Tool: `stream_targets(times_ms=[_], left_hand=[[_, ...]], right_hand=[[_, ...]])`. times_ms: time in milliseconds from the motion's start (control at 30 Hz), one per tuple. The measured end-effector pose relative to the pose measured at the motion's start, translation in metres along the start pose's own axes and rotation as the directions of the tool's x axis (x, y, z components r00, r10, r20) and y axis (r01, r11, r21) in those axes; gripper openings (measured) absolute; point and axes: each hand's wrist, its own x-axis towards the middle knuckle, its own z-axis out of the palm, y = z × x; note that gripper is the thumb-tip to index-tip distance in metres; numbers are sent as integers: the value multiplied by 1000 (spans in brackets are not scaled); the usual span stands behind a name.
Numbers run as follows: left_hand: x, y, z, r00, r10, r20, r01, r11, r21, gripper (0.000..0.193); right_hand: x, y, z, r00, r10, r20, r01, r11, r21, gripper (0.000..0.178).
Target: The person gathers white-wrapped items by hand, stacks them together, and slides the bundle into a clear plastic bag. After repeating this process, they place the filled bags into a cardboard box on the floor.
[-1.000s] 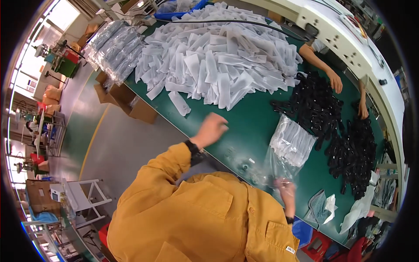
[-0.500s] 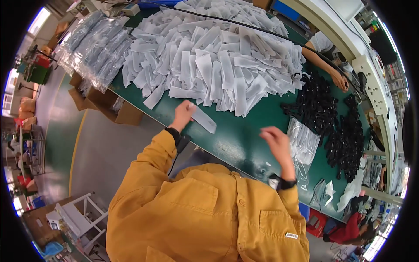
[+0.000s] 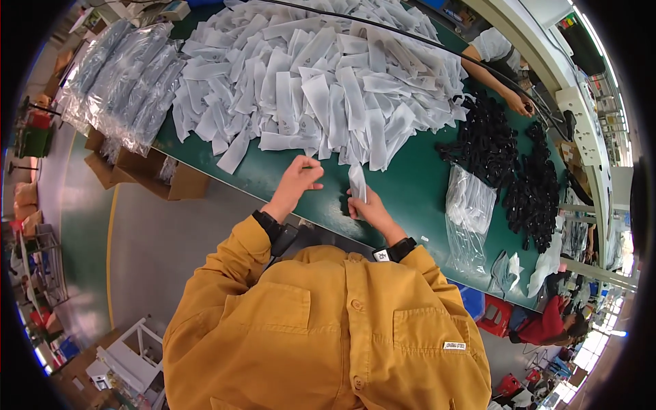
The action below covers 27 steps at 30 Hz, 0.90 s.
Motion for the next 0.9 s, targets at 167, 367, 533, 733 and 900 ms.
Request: stream_targets(times_ms=[167, 367, 533, 733, 900], left_hand=[[5, -11, 23, 934, 204, 293, -334, 789, 515, 13], [15, -39, 6, 990, -30, 141, -7, 968, 249, 10], [12, -33, 18, 951, 300, 69, -307, 902, 303, 10], [-11, -3, 54, 935, 213, 284, -352, 666, 657, 18], [-7, -9, 49, 915, 113, 388, -357, 676, 644, 23]], right_hand=[[9, 8, 0, 989, -75, 130, 56, 988, 144, 23], [1, -13, -13, 977, -61, 206, 53, 998, 46, 22], [-2, -9, -26, 937, 29, 349, -115, 967, 228, 25], [-3, 1, -35, 900, 70, 429, -184, 956, 230, 24], [-5, 1, -38, 852, 42, 522, -180, 960, 216, 26]])
